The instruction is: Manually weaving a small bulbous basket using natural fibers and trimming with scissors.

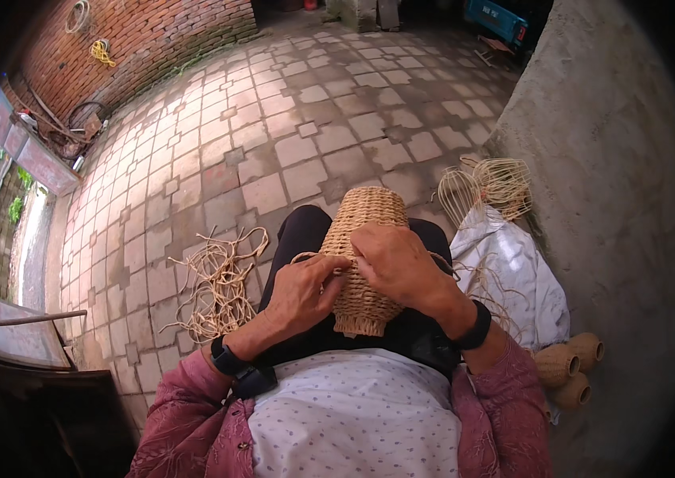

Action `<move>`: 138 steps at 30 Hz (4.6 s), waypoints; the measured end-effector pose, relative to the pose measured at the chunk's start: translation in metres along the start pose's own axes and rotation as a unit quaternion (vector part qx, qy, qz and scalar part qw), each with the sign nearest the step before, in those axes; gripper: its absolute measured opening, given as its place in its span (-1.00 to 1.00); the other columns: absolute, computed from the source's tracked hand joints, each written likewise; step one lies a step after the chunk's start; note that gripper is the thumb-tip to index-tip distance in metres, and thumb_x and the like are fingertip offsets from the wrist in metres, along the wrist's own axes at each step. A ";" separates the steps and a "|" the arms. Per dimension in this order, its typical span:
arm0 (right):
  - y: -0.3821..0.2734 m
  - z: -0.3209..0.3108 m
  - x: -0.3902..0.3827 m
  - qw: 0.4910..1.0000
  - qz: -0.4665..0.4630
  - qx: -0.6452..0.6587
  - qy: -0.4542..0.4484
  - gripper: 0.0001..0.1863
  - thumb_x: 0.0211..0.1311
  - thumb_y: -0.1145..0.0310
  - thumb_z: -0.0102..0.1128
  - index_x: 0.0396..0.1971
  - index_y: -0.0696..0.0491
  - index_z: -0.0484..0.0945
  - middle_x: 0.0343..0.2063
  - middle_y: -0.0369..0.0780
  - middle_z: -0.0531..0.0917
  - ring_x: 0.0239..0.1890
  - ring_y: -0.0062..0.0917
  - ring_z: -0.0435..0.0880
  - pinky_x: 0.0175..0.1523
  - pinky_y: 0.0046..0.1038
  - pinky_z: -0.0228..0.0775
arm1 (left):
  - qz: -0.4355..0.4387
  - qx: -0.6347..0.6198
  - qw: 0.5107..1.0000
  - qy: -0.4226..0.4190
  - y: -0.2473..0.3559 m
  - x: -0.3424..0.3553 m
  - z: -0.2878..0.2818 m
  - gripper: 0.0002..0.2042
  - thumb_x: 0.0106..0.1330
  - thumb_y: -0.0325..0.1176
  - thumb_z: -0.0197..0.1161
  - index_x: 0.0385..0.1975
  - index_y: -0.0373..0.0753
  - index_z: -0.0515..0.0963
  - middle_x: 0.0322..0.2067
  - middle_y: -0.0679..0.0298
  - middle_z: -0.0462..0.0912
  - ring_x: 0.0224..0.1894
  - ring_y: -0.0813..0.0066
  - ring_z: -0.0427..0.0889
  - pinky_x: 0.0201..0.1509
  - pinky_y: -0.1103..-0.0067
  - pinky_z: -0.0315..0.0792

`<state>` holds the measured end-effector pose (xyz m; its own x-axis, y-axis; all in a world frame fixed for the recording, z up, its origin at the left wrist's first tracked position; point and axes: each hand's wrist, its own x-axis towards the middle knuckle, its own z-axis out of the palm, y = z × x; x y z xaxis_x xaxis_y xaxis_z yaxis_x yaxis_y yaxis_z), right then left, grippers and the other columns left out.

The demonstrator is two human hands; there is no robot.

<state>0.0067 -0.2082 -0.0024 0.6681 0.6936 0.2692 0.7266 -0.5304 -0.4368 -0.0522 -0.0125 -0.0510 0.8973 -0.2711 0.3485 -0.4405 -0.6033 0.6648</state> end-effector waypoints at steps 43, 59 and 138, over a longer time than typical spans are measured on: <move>0.003 0.035 -0.037 0.985 0.031 0.052 0.160 -0.90 0.04 0.53 0.22 -0.41 0.19 0.55 -0.42 -0.08 0.53 -0.30 -0.17 0.59 -0.15 -0.20 0.46 | -0.108 -0.050 0.991 -0.059 0.004 0.039 -0.010 -0.88 0.12 -0.45 0.25 -0.36 -0.30 0.61 -0.48 0.03 0.69 -0.38 0.06 0.72 -0.23 0.34 0.57; 0.003 0.030 -0.026 0.996 0.041 -0.060 0.045 -0.90 0.12 0.47 0.19 -0.38 0.15 0.61 -0.40 -0.07 0.65 -0.31 -0.18 0.71 -0.19 -0.24 0.57 | -0.366 -0.407 0.830 -0.108 0.013 0.030 -0.010 -0.75 0.28 -0.55 0.20 -0.06 -0.20 0.48 -0.26 0.30 0.63 -0.51 0.74 0.43 -0.53 0.74 0.29; 0.057 0.034 -0.071 0.941 0.094 0.322 0.050 -0.89 0.26 0.43 0.18 -0.35 0.17 0.51 -0.56 -0.16 0.56 -0.50 -0.47 0.53 -0.32 -0.39 0.37 | -0.034 -0.126 0.978 -0.164 -0.021 0.031 0.009 -0.80 0.44 -0.33 0.20 -0.34 -0.35 0.55 -0.49 0.29 0.56 -0.39 0.54 0.54 -0.33 0.53 0.41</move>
<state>-0.0044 -0.2714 -0.0755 0.8102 0.5504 0.2014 0.3682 -0.2106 -0.9056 -0.0153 -0.0152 -0.0603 0.8674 -0.4885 0.0946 -0.3360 -0.4347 0.8356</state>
